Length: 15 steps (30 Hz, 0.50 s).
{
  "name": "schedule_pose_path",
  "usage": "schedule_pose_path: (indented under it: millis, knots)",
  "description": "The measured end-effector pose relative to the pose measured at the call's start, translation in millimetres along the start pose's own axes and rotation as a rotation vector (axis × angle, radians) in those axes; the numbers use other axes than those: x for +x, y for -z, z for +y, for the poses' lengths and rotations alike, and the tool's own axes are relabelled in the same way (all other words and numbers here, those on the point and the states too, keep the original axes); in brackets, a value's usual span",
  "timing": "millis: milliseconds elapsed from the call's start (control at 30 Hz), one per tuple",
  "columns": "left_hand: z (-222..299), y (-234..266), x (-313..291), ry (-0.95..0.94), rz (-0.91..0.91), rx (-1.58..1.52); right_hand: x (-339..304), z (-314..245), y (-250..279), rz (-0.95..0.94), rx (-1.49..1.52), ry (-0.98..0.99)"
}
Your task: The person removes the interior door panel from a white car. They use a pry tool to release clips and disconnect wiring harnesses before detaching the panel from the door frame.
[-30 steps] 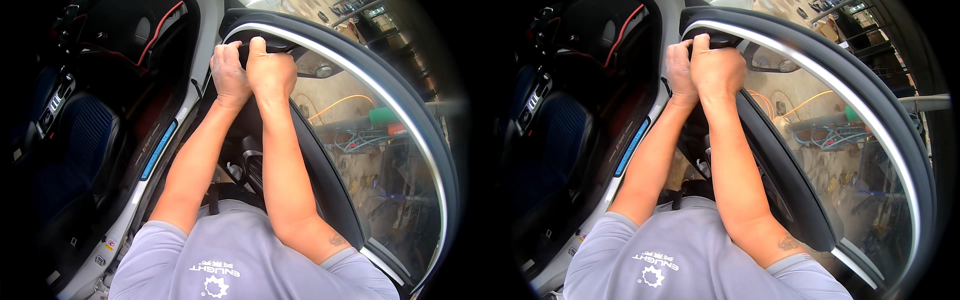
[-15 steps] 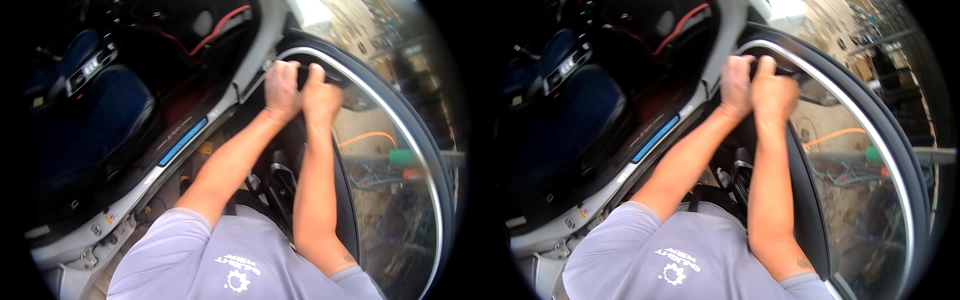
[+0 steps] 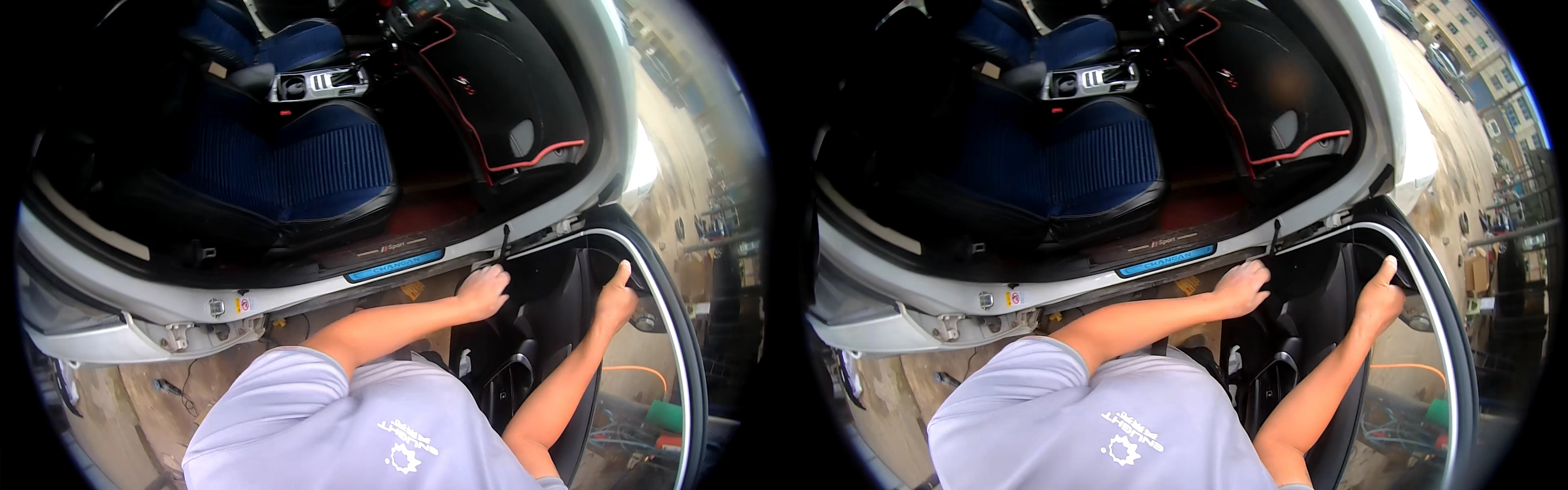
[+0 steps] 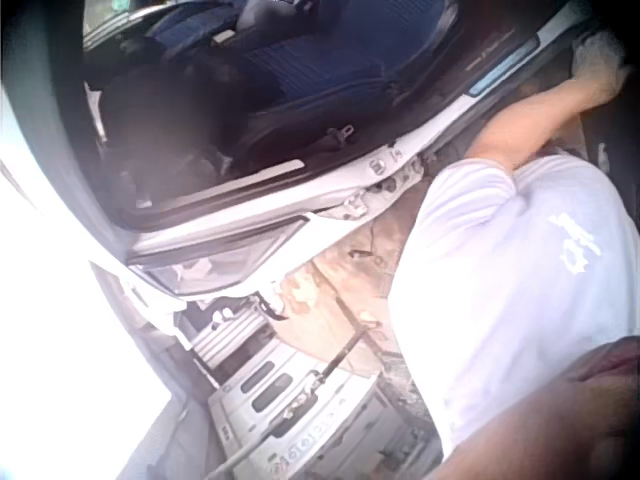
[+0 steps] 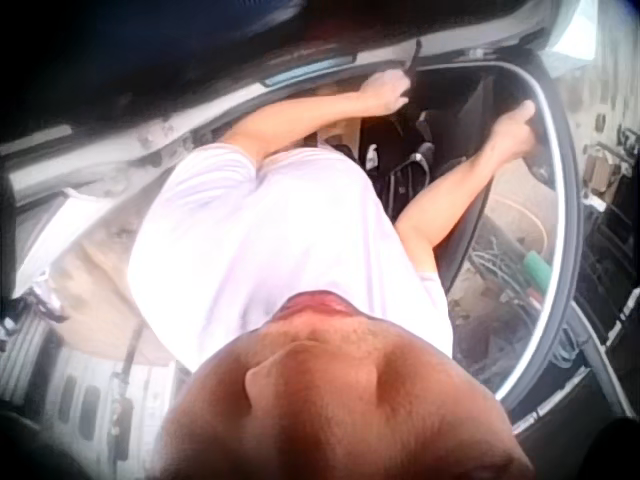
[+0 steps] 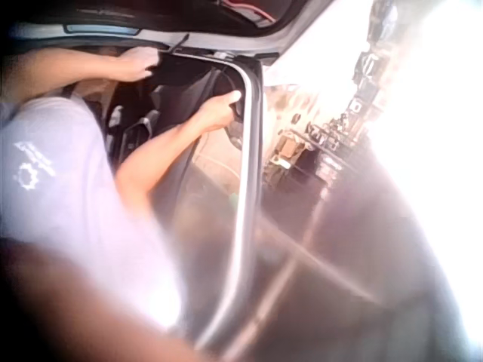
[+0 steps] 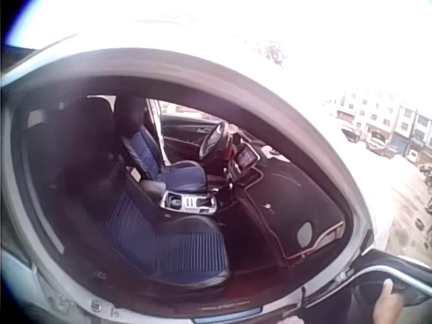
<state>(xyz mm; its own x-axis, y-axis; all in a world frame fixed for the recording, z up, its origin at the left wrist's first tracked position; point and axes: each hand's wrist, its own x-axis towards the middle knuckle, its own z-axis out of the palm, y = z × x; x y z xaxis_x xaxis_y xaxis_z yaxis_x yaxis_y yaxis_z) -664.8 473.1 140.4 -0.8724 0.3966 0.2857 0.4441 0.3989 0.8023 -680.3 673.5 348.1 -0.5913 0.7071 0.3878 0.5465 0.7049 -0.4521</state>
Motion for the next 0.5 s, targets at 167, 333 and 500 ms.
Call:
schedule_pose_path:
  millis: [167, 333, 500]
  knots:
    - [-122.5, 56.2, -208.4, 0.753, -0.818, 0.176, -26.1, 11.6, -4.7, -0.103, -0.071, 0.056]
    - [-133.1, 67.3, -427.9, 1.315, -0.528, -0.165, -58.3, 89.1, -50.0, 0.205, 0.012, 0.733]
    - [-36.3, 18.3, -548.7, 1.767, 0.204, -0.414, -69.0, 75.0, -41.4, 0.203, -0.219, 0.711]
